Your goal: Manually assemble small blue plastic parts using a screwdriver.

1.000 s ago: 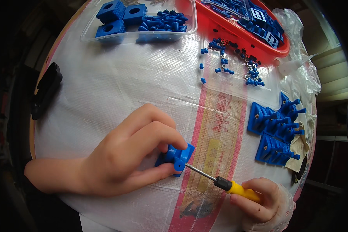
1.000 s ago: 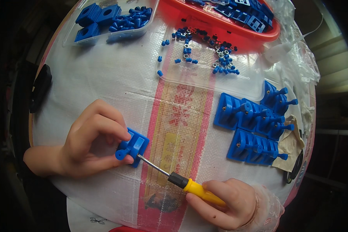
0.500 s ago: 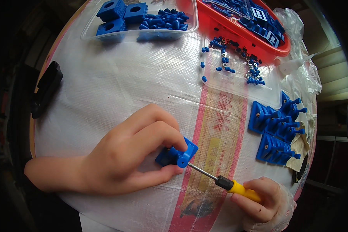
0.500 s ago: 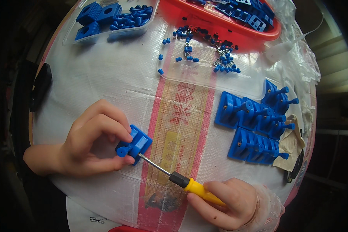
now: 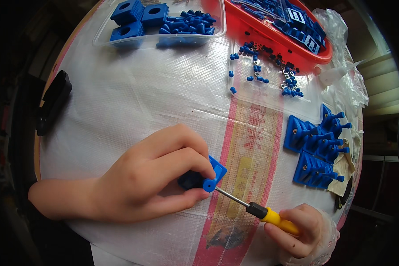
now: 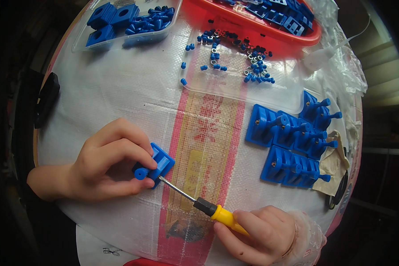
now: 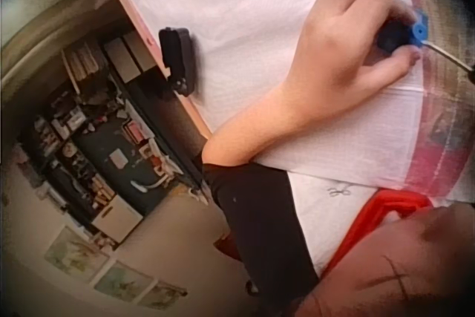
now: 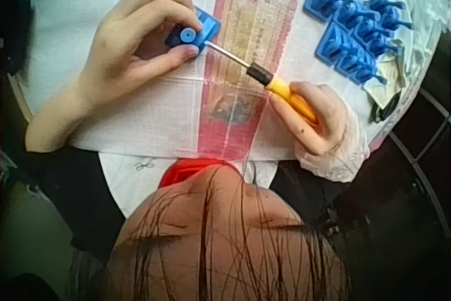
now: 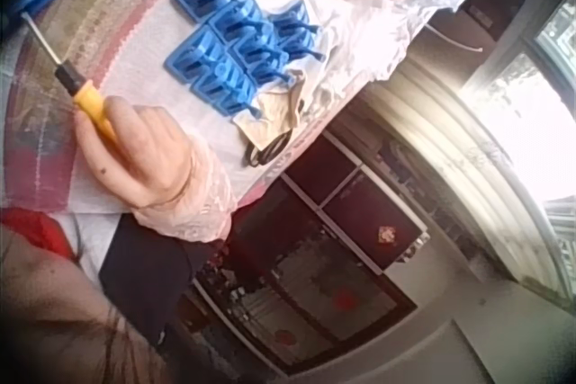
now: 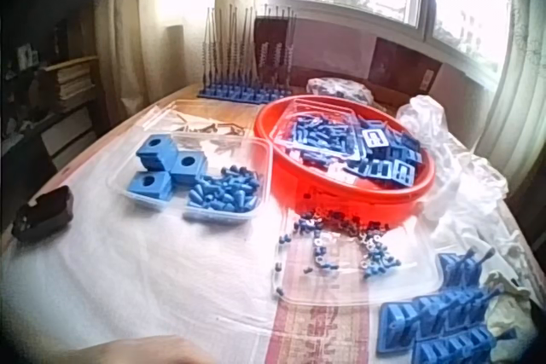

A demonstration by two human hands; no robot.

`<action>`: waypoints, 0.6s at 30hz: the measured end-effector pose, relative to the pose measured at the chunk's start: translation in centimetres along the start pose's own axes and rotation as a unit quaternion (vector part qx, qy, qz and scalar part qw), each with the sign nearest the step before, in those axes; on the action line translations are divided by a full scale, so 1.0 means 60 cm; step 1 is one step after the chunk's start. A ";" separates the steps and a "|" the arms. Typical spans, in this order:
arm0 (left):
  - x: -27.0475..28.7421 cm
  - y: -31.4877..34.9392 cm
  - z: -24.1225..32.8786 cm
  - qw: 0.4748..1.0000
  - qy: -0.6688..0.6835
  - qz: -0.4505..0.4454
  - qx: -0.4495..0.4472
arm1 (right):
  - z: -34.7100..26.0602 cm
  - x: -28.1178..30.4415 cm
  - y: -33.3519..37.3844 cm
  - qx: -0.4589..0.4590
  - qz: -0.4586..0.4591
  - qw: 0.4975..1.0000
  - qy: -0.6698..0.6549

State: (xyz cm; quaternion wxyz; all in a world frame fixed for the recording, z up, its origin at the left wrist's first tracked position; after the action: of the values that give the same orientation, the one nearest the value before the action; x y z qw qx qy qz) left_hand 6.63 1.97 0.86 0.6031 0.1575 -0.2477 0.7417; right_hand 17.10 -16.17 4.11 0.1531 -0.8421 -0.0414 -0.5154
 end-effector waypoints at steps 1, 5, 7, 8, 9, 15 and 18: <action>0.000 0.000 0.000 1.000 0.002 0.001 0.001 | 0.001 0.000 0.000 -0.002 -0.004 1.000 0.002; 0.000 0.001 -0.001 1.000 0.002 -0.002 0.009 | -0.001 0.000 0.000 -0.039 0.007 0.999 0.005; 0.000 0.001 -0.002 1.000 0.004 -0.002 0.011 | 0.000 -0.002 0.003 -0.042 0.011 0.999 0.005; -0.001 0.001 -0.002 1.000 0.003 -0.003 0.011 | 0.001 -0.003 0.004 -0.044 0.012 0.999 0.005; -0.001 0.001 -0.003 1.000 0.003 -0.004 0.011 | 0.002 -0.002 0.003 -0.052 0.012 0.999 -0.007; -0.002 0.002 -0.005 1.000 0.003 -0.002 0.017 | 0.003 -0.003 0.001 -0.082 0.024 0.996 -0.018; -0.002 0.003 -0.005 1.000 0.003 0.000 0.017 | 0.003 -0.002 0.001 -0.100 0.032 0.994 -0.020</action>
State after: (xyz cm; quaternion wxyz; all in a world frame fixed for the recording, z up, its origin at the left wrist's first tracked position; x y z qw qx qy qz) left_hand 6.52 2.02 0.54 0.6013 0.1656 -0.2335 0.7460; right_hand 17.21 -16.18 3.89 0.0833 -0.8642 0.0342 -0.4950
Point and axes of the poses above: each hand's wrist, its own y-axis away from the middle knuckle, its own x-axis out of the back of the hand, z = x × y, the point moved 6 cm from there along -y, towards the middle knuckle
